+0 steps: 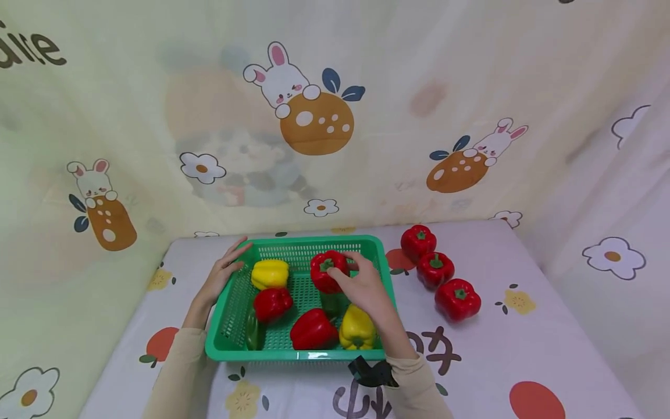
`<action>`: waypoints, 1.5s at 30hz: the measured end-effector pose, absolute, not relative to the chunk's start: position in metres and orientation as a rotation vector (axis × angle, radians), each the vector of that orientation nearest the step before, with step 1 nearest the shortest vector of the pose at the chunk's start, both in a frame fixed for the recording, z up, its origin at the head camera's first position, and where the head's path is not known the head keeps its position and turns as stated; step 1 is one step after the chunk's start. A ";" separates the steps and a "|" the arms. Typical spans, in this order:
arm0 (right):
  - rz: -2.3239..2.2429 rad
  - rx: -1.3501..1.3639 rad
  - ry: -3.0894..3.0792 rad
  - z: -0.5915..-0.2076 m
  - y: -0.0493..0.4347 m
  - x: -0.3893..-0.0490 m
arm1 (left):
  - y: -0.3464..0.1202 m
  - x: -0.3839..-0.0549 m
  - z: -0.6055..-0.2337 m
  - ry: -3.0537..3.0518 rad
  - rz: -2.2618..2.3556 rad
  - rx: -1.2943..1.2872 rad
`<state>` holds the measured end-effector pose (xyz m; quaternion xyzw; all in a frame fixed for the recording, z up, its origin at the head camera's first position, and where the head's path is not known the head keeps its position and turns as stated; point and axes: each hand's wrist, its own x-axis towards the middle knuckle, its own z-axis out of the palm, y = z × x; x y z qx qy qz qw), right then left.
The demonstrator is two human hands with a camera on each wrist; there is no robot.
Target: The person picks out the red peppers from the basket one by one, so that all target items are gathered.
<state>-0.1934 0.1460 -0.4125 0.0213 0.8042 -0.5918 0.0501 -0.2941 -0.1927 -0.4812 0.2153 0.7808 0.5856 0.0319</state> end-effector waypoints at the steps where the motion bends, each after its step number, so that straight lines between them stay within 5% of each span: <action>1: -1.823 0.062 2.432 -0.411 0.149 -0.192 | -0.193 -0.294 -0.481 2.407 1.796 0.659; 25: -1.924 -0.066 2.459 -0.412 0.231 -0.205 | -0.194 -0.290 -0.482 2.397 1.799 0.675; 45: -1.892 0.124 2.515 -0.412 0.301 -0.234 | -0.194 -0.291 -0.483 2.388 1.802 0.659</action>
